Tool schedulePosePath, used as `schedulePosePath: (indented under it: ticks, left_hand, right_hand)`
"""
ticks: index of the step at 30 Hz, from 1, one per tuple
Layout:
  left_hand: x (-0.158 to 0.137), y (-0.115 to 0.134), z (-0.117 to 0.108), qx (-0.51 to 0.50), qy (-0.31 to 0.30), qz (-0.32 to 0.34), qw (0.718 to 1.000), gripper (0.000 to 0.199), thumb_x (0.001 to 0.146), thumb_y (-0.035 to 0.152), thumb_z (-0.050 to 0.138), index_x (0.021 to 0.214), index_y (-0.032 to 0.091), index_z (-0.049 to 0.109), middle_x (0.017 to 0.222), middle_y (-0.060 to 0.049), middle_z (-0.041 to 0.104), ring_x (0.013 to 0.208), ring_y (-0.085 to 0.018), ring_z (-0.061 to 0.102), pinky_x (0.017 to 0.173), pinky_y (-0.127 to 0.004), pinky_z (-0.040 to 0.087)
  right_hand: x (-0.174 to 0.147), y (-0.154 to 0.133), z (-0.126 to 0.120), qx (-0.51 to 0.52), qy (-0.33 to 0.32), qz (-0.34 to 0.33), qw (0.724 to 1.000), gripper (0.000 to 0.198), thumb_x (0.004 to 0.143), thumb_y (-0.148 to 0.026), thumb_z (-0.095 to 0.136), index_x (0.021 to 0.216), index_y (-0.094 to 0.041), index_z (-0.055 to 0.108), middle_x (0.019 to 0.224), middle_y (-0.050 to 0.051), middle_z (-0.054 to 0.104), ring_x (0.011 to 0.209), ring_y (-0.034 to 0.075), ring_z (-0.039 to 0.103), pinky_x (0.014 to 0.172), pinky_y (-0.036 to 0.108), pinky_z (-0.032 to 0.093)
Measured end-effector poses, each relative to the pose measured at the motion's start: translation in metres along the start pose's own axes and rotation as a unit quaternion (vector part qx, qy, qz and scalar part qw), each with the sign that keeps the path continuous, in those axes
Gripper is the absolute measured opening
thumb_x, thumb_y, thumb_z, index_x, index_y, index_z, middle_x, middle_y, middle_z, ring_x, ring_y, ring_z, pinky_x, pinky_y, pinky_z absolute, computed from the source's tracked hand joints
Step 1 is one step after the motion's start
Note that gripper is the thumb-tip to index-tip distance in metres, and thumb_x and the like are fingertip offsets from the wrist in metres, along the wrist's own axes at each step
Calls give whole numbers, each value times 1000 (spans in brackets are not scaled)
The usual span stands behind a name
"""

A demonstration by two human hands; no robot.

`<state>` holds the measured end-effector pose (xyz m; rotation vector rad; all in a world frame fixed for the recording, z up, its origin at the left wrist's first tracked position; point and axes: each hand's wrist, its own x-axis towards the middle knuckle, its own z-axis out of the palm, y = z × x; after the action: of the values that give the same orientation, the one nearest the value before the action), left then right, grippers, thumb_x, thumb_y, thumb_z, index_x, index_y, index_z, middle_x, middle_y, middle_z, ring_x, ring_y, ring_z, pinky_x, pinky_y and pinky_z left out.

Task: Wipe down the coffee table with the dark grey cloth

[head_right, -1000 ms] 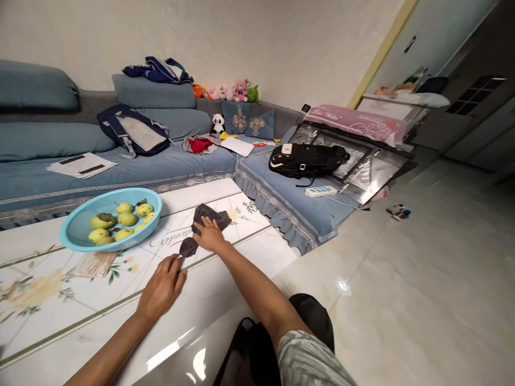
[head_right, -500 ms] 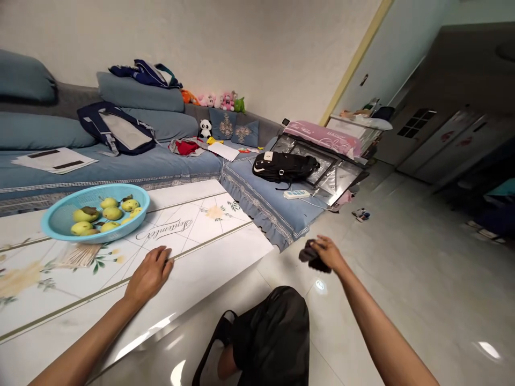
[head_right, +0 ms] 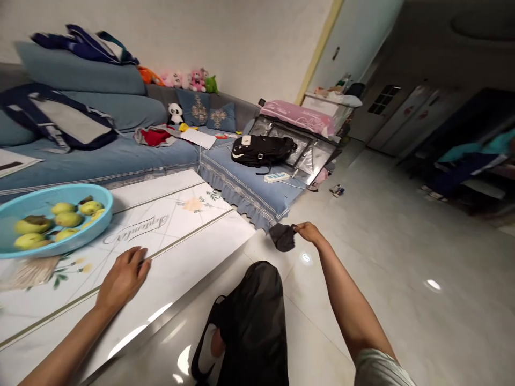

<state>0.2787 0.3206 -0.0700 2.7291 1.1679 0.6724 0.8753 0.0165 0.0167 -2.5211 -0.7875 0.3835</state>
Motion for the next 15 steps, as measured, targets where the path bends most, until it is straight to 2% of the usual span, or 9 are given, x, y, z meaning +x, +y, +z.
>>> schedulePosePath:
  ticks: [3,7,9,12,15]
  left_hand:
    - [1,-1,-1,7,-13,0,1000,52,108,50,37,145,18,58,148,-19,57,132,-41,56,114,-59,50]
    - [2,1,-5,13,-21,4,1000,53,107,50,37,147,20,55,148,-19,57,133,-43,55,113,-61,51]
    - [2,1,-6,18,-32,-2,999,53,106,50,37,148,21,53,148,-18,57,133,-43,55,112,-62,51]
    - [1,-2,-5,25,-46,-11,999,53,106,52,38,148,23,53,150,-18,56,133,-44,56,111,-61,52]
    - [2,-7,-1,25,-54,-10,998,54,106,54,37,148,23,52,152,-18,55,133,-44,56,111,-61,52]
  right_hand:
    - [-7,4,2,8,11,7,1000,43,106,-57,64,103,-16,76,106,5,78,90,17,75,90,38,62]
    - [-23,0,29,4,22,18,1000,35,105,-51,69,113,-17,73,117,7,75,103,21,73,96,44,60]
    - [-24,-8,32,15,25,-3,1000,29,104,-47,69,103,-18,72,108,6,75,101,22,71,97,44,57]
    - [-22,-33,14,51,47,-62,996,34,106,-43,59,79,-23,62,83,4,71,89,22,65,91,37,50]
    - [-24,-78,-9,104,89,-138,981,35,108,-45,48,80,-25,55,80,1,65,85,21,58,85,33,47]
